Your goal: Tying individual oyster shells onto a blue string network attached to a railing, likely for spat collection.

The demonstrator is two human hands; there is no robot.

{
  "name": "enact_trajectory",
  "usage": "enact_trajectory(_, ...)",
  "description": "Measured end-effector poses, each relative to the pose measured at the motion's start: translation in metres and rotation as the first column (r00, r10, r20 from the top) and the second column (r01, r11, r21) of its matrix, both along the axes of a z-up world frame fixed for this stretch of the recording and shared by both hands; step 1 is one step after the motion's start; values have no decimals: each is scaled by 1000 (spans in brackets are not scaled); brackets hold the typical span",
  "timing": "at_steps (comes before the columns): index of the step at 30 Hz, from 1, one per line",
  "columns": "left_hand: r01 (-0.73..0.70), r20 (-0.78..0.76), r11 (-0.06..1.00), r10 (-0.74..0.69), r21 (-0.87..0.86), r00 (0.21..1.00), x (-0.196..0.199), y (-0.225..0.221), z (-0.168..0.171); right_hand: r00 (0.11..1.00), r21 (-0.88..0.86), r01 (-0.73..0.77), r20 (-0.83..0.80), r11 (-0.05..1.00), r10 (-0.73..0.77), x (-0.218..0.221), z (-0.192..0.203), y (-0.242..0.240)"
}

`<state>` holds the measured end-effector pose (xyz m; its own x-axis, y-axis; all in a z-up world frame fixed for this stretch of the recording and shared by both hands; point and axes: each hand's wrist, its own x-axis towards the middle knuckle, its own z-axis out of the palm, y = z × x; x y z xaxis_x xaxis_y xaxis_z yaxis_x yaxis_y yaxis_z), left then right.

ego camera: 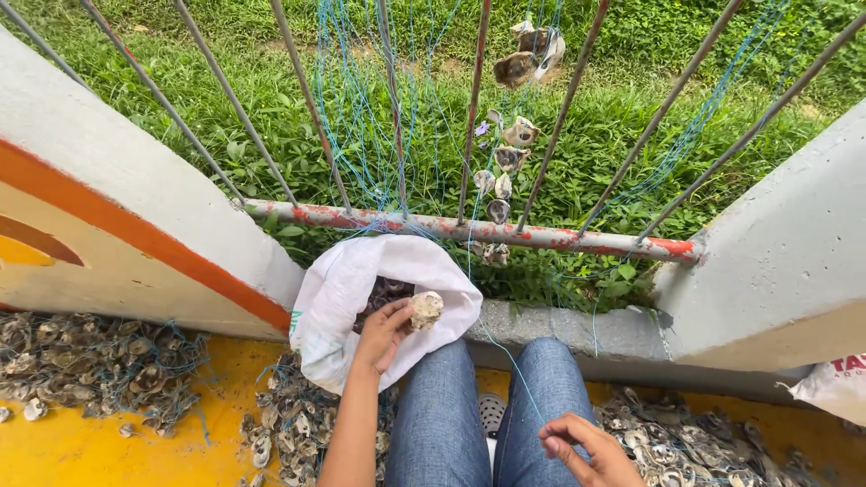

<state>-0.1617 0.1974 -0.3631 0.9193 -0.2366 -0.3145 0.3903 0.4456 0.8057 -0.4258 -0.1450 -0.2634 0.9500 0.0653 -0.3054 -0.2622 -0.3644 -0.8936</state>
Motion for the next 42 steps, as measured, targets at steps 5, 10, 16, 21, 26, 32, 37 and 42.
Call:
enact_trajectory(5,-42,-57,990,35,-132,998,0,-3,-15,999,70,25,42,997,-28,-5,-5,-4)
enact_trajectory(10,-153,-123,971,177,181,976,31,6,-54,995,123,99,-7,987,-99,-7,-8,-6)
enact_trajectory(16,-183,212,562,14,807,977,111,21,-184,997,122,63,42,991,-68,-7,-23,-10)
enact_trajectory(21,-127,161,121,-345,985,925,146,15,-158,995,92,80,46,992,-85,-9,-27,-14)
enact_trajectory(26,-252,286,137,-475,958,832,169,2,-169,990,65,130,41,989,-133,-11,-25,-17)
enact_trajectory(32,-533,571,216,-414,818,709,173,-14,-166,988,69,61,135,996,-70,-6,-18,-15)
enact_trajectory(37,-670,701,209,-216,713,679,125,0,-142,989,46,7,150,999,-14,-2,1,-7)
enact_trajectory(42,-451,397,621,234,641,888,13,-17,-12,991,144,46,121,989,-63,-2,-5,-6)
